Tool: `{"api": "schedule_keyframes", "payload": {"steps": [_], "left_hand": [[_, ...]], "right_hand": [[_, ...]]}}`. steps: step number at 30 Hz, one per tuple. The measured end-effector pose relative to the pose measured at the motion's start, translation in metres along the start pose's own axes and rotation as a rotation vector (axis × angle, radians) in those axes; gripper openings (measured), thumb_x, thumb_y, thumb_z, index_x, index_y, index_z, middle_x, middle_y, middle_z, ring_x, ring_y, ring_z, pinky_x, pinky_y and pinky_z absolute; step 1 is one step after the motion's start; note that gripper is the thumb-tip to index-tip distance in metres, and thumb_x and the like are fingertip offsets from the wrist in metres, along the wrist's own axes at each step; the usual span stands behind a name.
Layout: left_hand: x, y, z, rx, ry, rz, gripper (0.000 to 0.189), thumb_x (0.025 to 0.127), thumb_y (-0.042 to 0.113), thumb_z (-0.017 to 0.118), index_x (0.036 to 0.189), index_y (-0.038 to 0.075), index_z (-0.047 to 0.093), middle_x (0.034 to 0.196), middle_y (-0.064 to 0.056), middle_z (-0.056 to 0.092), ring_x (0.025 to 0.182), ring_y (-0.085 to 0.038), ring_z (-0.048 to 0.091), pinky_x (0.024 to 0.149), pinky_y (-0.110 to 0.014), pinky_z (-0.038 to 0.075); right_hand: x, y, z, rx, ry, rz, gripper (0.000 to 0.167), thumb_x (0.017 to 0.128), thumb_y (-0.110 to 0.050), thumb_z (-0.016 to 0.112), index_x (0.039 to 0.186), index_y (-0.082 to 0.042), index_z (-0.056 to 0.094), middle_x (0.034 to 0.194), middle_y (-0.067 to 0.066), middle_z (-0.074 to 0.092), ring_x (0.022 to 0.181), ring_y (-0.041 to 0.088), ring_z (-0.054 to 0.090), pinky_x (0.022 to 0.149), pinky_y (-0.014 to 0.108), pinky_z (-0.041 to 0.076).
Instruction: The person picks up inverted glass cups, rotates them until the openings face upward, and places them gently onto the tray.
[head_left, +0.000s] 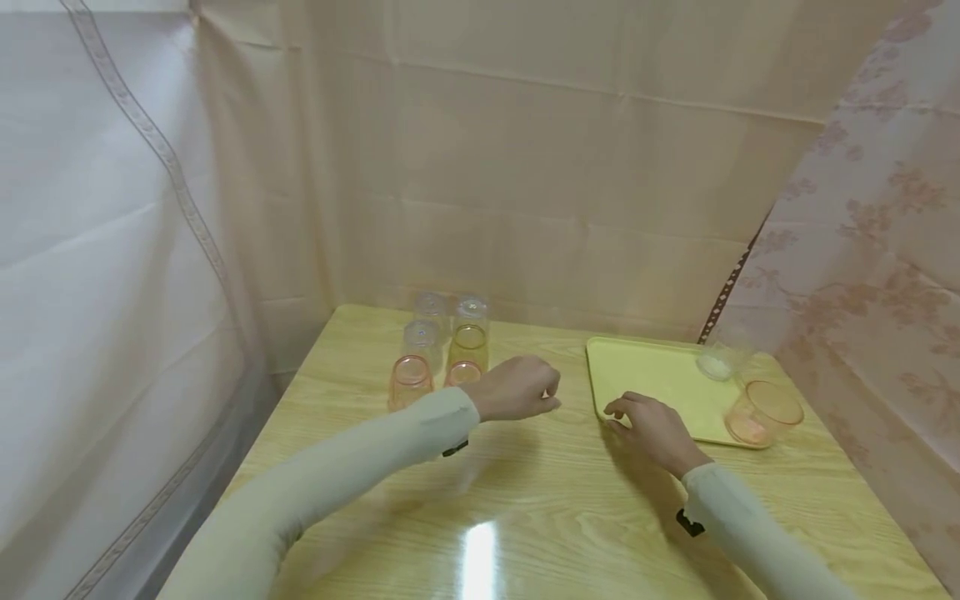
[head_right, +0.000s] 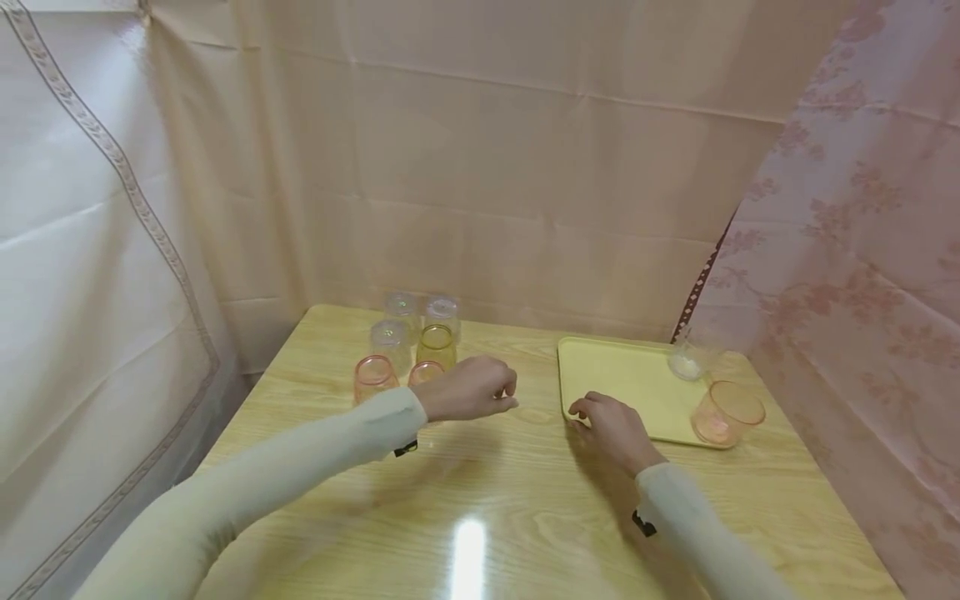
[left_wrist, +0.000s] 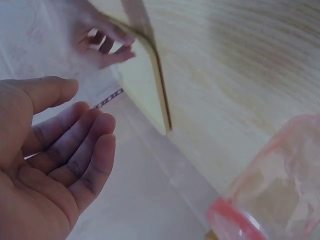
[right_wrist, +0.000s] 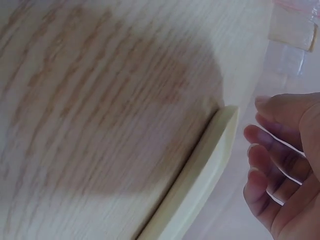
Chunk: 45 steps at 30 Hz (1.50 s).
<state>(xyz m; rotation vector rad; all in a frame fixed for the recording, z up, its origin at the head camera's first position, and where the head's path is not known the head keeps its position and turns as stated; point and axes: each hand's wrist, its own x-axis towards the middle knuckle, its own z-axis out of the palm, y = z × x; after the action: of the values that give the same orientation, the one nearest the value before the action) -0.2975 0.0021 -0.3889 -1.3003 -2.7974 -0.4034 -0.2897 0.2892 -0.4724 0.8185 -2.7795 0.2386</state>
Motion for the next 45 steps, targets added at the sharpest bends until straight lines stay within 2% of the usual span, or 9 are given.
{"api": "schedule_keyframes", "payload": {"steps": [3, 8, 11, 16, 22, 27, 34, 37, 45], "left_hand": [[-0.005, -0.004, -0.009, -0.026, -0.016, -0.010, 0.020, 0.101, 0.027, 0.069, 0.100, 0.008, 0.074, 0.089, 0.003, 0.071, 0.074, -0.005, 0.061, 0.070, -0.020, 0.052], [-0.015, -0.016, -0.024, -0.102, -0.034, 0.015, 0.021, 0.101, 0.025, 0.068, 0.106, 0.006, 0.073, 0.097, -0.001, 0.072, 0.083, -0.008, 0.063, 0.075, -0.022, 0.052], [-0.023, -0.025, -0.029, -0.128, -0.034, 0.031, 0.021, 0.101, 0.024, 0.069, 0.107, 0.004, 0.073, 0.102, -0.004, 0.072, 0.088, -0.011, 0.064, 0.078, -0.023, 0.053], [-0.040, -0.041, -0.032, -0.162, -0.036, 0.006, 0.023, 0.100, 0.021, 0.070, 0.111, 0.001, 0.072, 0.107, -0.007, 0.072, 0.094, -0.017, 0.066, 0.083, -0.027, 0.054], [-0.059, -0.061, -0.032, -0.131, -0.037, -0.028, 0.029, 0.099, 0.025, 0.071, 0.119, 0.004, 0.069, 0.118, -0.007, 0.066, 0.106, -0.021, 0.062, 0.089, -0.029, 0.052], [-0.069, -0.073, -0.032, -0.083, -0.017, -0.026, 0.035, 0.098, 0.028, 0.072, 0.123, 0.004, 0.068, 0.123, -0.008, 0.062, 0.112, -0.021, 0.058, 0.094, -0.033, 0.050], [-0.077, -0.082, -0.030, -0.057, -0.005, 0.006, 0.033, 0.096, 0.024, 0.073, 0.120, 0.003, 0.067, 0.118, -0.013, 0.061, 0.106, -0.023, 0.056, 0.091, -0.037, 0.050], [-0.078, -0.083, -0.029, -0.060, -0.025, 0.005, 0.032, 0.096, 0.021, 0.074, 0.121, 0.003, 0.067, 0.118, -0.014, 0.062, 0.105, -0.024, 0.056, 0.091, -0.039, 0.049], [-0.081, -0.087, -0.026, -0.024, -0.100, -0.075, 0.047, 0.091, 0.024, 0.081, 0.131, 0.004, 0.064, 0.120, -0.014, 0.063, 0.105, -0.024, 0.058, 0.090, -0.039, 0.050]], "right_hand": [[0.000, -0.001, 0.002, -0.014, -0.003, 0.013, 0.020, 0.085, -0.013, 0.085, 0.103, -0.008, 0.077, 0.090, -0.002, 0.068, 0.075, 0.017, 0.067, 0.061, 0.034, 0.057], [0.002, 0.001, 0.004, -0.016, -0.014, 0.031, 0.020, 0.086, -0.012, 0.084, 0.103, -0.006, 0.077, 0.090, 0.000, 0.068, 0.073, 0.017, 0.066, 0.059, 0.033, 0.056], [0.002, 0.002, 0.005, -0.011, -0.025, 0.048, 0.019, 0.087, -0.011, 0.083, 0.104, -0.006, 0.077, 0.090, 0.000, 0.068, 0.073, 0.017, 0.066, 0.059, 0.033, 0.055], [0.001, 0.002, 0.007, 0.012, -0.046, 0.066, 0.018, 0.088, -0.011, 0.081, 0.104, -0.005, 0.077, 0.091, 0.001, 0.070, 0.075, 0.020, 0.068, 0.059, 0.034, 0.056], [0.000, 0.002, 0.010, 0.028, -0.052, 0.072, 0.018, 0.088, -0.011, 0.081, 0.104, -0.006, 0.077, 0.091, 0.001, 0.070, 0.076, 0.021, 0.068, 0.060, 0.035, 0.057], [0.000, 0.002, 0.012, 0.038, -0.051, 0.069, 0.018, 0.087, -0.010, 0.081, 0.104, -0.006, 0.077, 0.091, 0.001, 0.070, 0.076, 0.020, 0.068, 0.060, 0.036, 0.056], [0.001, 0.002, 0.014, 0.055, -0.060, 0.079, 0.016, 0.089, -0.012, 0.080, 0.104, -0.007, 0.078, 0.092, 0.001, 0.070, 0.077, 0.021, 0.069, 0.061, 0.037, 0.057], [0.000, 0.004, 0.015, 0.062, -0.071, 0.085, 0.016, 0.089, -0.013, 0.080, 0.104, -0.008, 0.078, 0.092, 0.000, 0.071, 0.078, 0.021, 0.069, 0.062, 0.037, 0.057], [0.002, 0.003, 0.015, 0.081, -0.084, 0.073, 0.015, 0.089, -0.013, 0.080, 0.103, -0.007, 0.078, 0.093, 0.000, 0.071, 0.079, 0.021, 0.069, 0.063, 0.037, 0.057]]}}
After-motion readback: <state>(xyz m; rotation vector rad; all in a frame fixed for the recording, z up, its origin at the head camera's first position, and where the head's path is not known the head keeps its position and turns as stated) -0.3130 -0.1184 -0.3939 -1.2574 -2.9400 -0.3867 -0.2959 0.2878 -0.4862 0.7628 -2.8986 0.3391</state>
